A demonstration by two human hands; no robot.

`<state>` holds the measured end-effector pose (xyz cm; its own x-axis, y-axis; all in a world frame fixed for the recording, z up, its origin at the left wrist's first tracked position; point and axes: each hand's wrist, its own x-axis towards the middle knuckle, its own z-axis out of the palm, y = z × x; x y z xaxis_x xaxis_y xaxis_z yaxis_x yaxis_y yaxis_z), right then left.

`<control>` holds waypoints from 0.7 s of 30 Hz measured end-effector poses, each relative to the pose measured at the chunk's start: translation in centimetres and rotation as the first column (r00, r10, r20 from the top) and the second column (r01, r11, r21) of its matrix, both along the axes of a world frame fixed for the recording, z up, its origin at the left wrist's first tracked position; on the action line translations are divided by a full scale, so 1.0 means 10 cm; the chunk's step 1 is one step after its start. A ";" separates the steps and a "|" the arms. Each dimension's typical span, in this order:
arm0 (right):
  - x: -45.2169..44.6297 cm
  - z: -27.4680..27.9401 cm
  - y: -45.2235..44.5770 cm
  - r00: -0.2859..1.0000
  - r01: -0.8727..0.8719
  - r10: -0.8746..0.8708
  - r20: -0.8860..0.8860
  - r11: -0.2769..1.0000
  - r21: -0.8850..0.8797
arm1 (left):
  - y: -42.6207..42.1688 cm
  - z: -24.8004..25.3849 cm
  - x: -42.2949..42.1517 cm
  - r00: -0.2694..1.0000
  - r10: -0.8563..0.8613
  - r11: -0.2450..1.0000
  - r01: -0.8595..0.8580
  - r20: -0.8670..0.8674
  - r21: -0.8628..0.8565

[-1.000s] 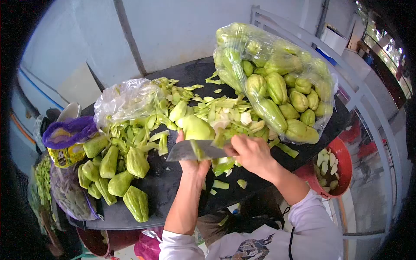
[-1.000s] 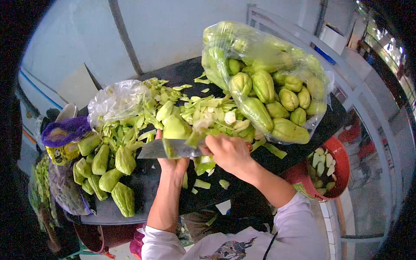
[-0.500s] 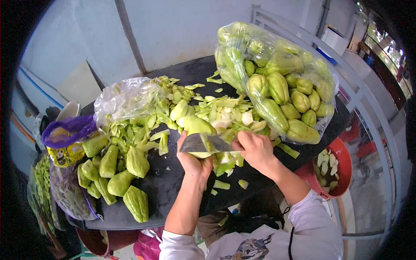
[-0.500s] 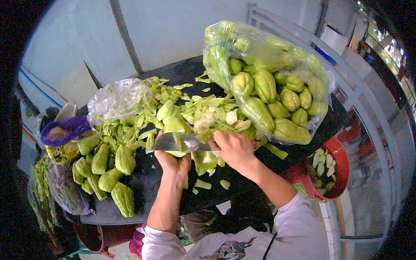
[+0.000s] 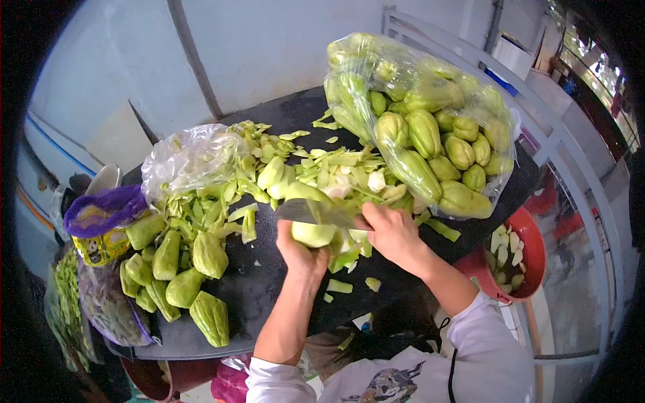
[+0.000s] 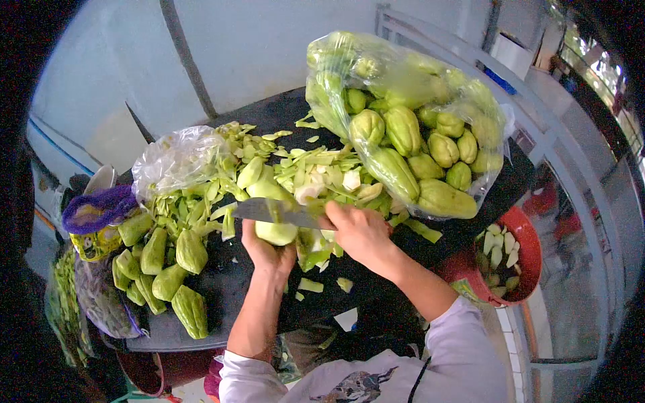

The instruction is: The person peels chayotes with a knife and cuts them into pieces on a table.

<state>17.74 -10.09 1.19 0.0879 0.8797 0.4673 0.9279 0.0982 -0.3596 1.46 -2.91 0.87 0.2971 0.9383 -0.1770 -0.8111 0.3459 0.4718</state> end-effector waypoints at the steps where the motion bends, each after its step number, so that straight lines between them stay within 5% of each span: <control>1: -0.03 0.05 0.04 1.000 -0.019 0.019 0.003 1.000 0.012 | -0.03 -0.01 0.07 0.999 0.034 0.999 -0.034 0.009 -0.018; 21: 0.24 0.15 0.03 0.992 -0.115 0.106 -0.075 0.986 -0.118 | -0.03 0.03 -0.07 0.986 -0.159 0.979 0.164 -0.049 0.122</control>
